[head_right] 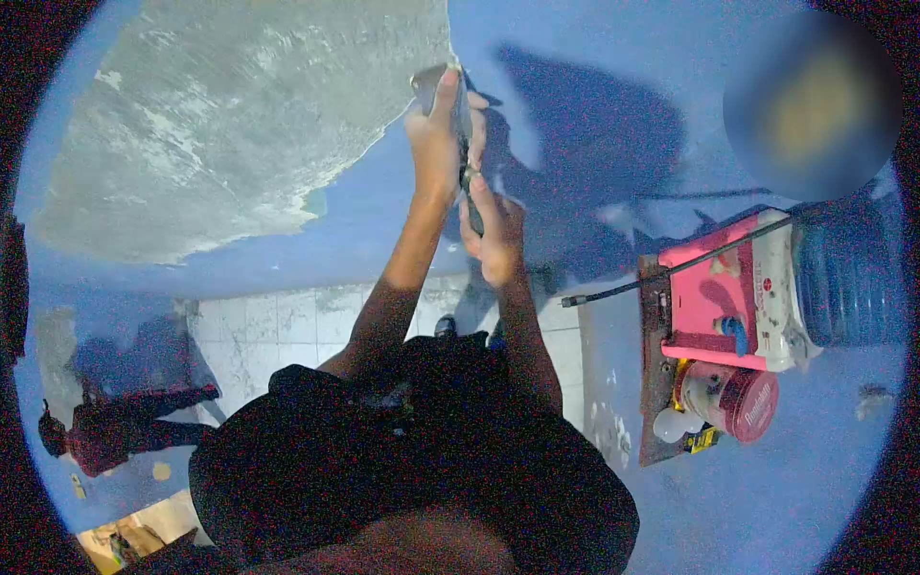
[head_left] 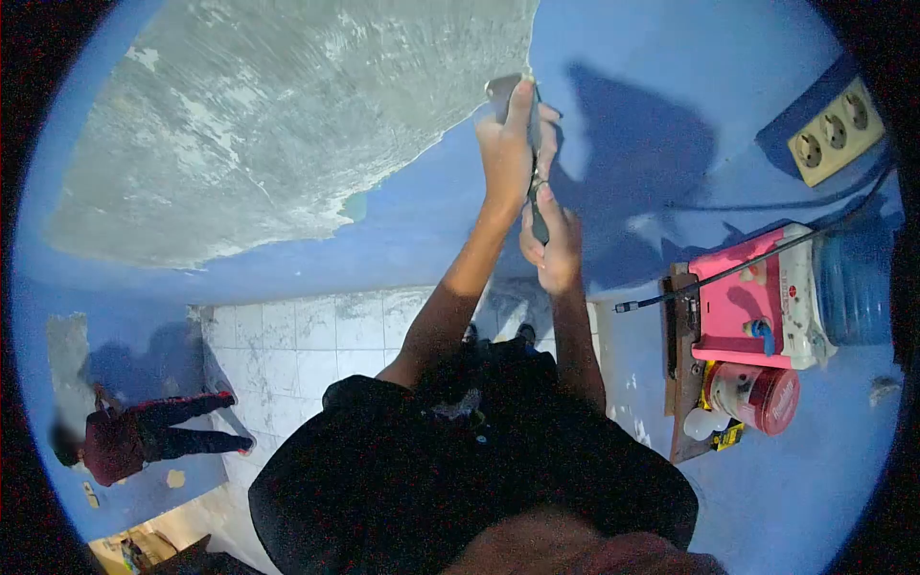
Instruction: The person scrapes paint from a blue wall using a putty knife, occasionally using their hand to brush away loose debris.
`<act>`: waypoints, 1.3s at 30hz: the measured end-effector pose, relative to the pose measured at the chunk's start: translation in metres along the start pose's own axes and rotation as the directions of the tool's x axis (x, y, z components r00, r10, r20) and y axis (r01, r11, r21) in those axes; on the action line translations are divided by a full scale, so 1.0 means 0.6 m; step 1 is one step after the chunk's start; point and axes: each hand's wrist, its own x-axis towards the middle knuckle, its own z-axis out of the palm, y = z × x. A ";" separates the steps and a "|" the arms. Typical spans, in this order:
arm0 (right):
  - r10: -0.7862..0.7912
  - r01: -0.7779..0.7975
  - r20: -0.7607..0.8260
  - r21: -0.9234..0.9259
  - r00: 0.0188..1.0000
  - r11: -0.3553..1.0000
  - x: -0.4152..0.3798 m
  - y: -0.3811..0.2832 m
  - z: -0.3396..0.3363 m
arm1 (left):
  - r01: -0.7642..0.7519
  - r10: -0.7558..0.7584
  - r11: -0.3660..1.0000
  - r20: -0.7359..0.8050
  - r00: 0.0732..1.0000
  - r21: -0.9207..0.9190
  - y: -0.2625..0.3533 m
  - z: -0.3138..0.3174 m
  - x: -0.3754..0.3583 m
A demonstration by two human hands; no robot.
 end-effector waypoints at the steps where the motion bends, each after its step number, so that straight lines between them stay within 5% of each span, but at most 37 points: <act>1: -0.018 0.017 0.015 0.003 1.000 1.000 -0.001 0.004 -0.004 | 0.011 -0.011 1.000 0.008 1.000 -0.001 -0.010 -0.004 0.002; 10: -0.130 0.123 0.081 0.086 0.988 0.989 0.013 -0.064 0.048 | -0.121 0.119 0.992 0.063 0.991 0.025 0.076 0.026 0.029; 13: 0.011 -0.011 0.007 0.092 1.000 0.996 -0.007 -0.021 0.040 | -0.019 0.015 0.996 0.046 0.999 0.089 0.039 -0.003 0.011; 14: 0.032 -0.034 0.012 0.118 0.999 0.992 -0.009 -0.015 0.041 | -0.098 0.104 0.984 -0.034 0.994 0.149 0.031 0.002 0.008; 18: -0.059 0.053 0.037 0.156 0.998 0.986 0.001 -0.044 0.048 | -0.054 0.052 0.997 0.039 0.998 0.051 0.067 0.019 0.019; 26: 0.086 -0.092 0.035 0.223 0.996 0.971 -0.013 -0.020 0.043 | -0.037 0.035 0.986 0.014 0.999 0.162 0.032 0.003 0.016; 29: 0.050 -0.057 0.036 0.207 0.998 0.977 -0.009 -0.003 0.042 | 0.028 -0.035 0.991 0.051 0.998 0.127 0.040 -0.002 0.011; 31: -0.143 0.141 -0.037 -0.053 0.989 0.989 -0.006 0.044 0.025 | 0.012 -0.013 0.990 0.010 1.000 0.139 0.010 -0.013 0.006; 33: -0.164 0.162 -0.025 -0.059 0.986 0.985 0.003 0.021 0.040 | 0.007 -0.007 0.989 -0.001 1.000 0.151 0.027 -0.003 0.015; 35: 0.035 -0.042 0.043 0.176 0.998 0.984 -0.005 -0.014 0.040 | 0.069 -0.068 0.986 -0.007 0.998 0.155 0.045 0.007 0.013; 39: 0.030 -0.033 0.019 0.170 0.999 0.985 -0.013 -0.003 0.039 | 0.050 -0.052 0.987 0.013 0.999 0.152 0.032 -0.005 0.006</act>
